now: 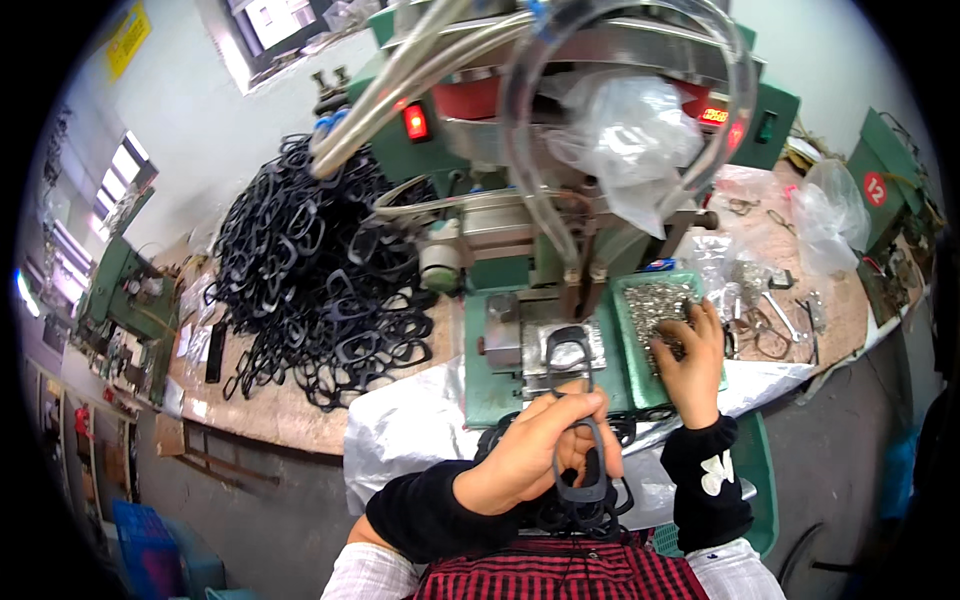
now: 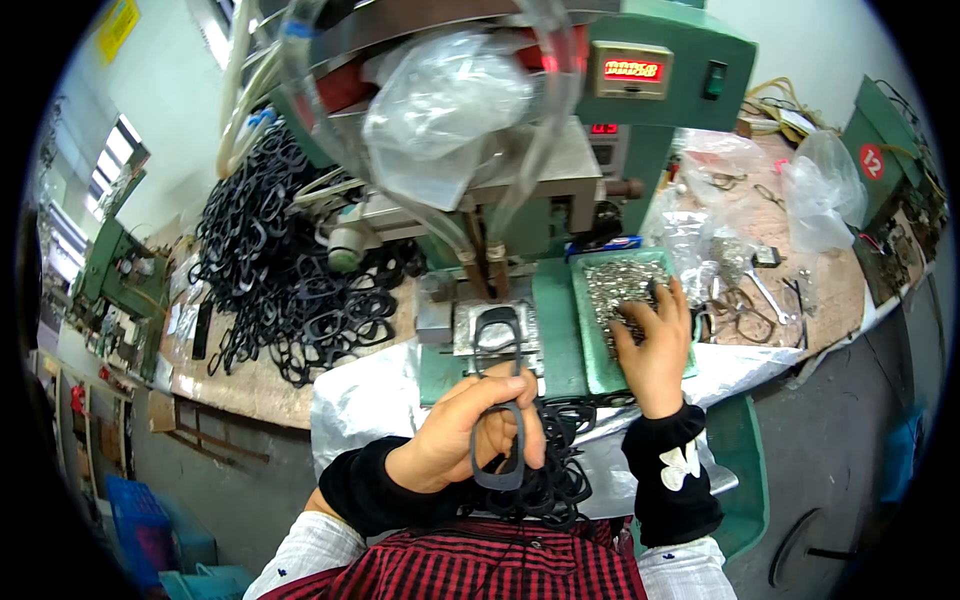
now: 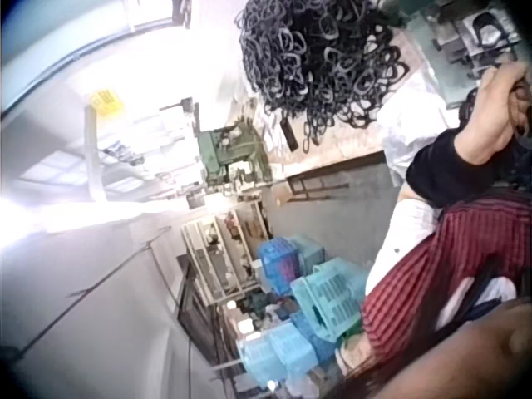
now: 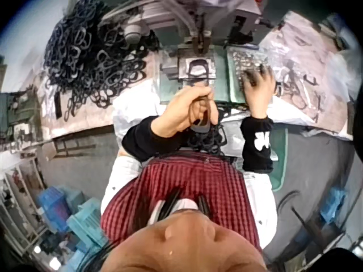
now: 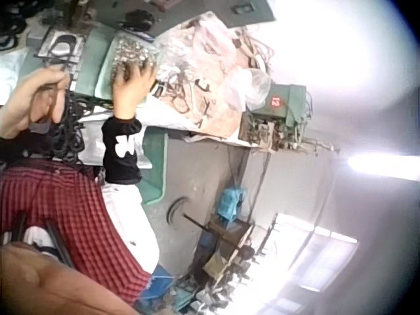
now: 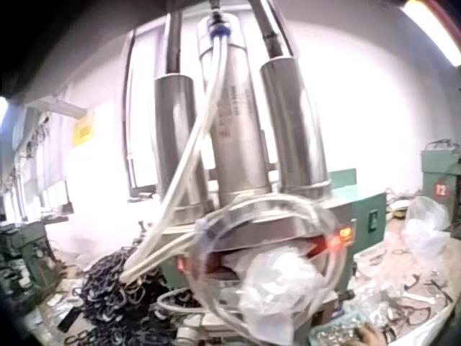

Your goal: The person repeatedly picks black plastic buckle frames and small metal pins, inserts the pins into the frames using a press machine, and places the finished buckles into a pile. The process is continuous and repetitive throughout the clip.

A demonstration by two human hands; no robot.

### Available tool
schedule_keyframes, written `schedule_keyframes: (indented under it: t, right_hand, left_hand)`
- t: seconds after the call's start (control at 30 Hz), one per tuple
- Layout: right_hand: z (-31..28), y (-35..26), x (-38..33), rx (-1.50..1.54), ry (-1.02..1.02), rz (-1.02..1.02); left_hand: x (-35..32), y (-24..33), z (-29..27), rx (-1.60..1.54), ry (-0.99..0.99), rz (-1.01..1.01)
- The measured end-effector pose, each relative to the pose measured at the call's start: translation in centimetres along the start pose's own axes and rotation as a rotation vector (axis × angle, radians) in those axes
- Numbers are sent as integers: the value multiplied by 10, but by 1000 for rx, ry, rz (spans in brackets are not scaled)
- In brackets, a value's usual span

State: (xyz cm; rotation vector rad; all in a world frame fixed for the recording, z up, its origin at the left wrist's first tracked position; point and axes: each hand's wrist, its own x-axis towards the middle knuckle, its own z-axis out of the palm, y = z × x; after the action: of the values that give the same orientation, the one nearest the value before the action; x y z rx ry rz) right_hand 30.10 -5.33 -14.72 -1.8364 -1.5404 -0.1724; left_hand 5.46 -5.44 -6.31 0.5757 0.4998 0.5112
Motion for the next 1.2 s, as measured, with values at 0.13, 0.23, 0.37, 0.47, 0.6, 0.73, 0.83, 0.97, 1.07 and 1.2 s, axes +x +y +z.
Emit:
schedule_keyframes:
  t: [0.13, 0.23, 0.37, 0.47, 0.6, 0.73, 0.83, 0.97, 1.07, 1.2]
  right_hand:
    - [4, 6, -7, 18, 65, -2]
    - [-1, -3, -5, 47, 90, -23]
    - [-2, -4, -4, 50, 73, -13]
    - [-6, 1, -5, -31, 86, -39]
    - [-11, 3, 4, 69, 81, -11]
    - [-9, -16, 16, 98, 72, -12]
    - [0, -12, 8, 243, 157, 66]
    - [-19, 4, -22, 499, 139, 357]
    - [-34, 21, -49, 449, 263, 381]
    - [-49, 0, -45, 498, 192, 356]
  left_hand:
    - [0, -2, 1, -7, 3, -1]
    - [-1, -2, -5, 46, -94, -29]
    - [-49, 9, -12, 340, -84, 52]
    - [-95, 24, -25, 981, 487, 628]
    - [-116, 85, -59, 1531, 1172, 1165]
    - [-82, 113, -114, 2056, 1191, 1085]
    - [-50, 94, -165, 2500, 1242, 634]
    - [-49, 92, -214, 2536, 1228, 673]
    - [-60, 104, -180, 2462, 1287, 685]
    - [-61, 114, -163, 1650, 1110, 1029]
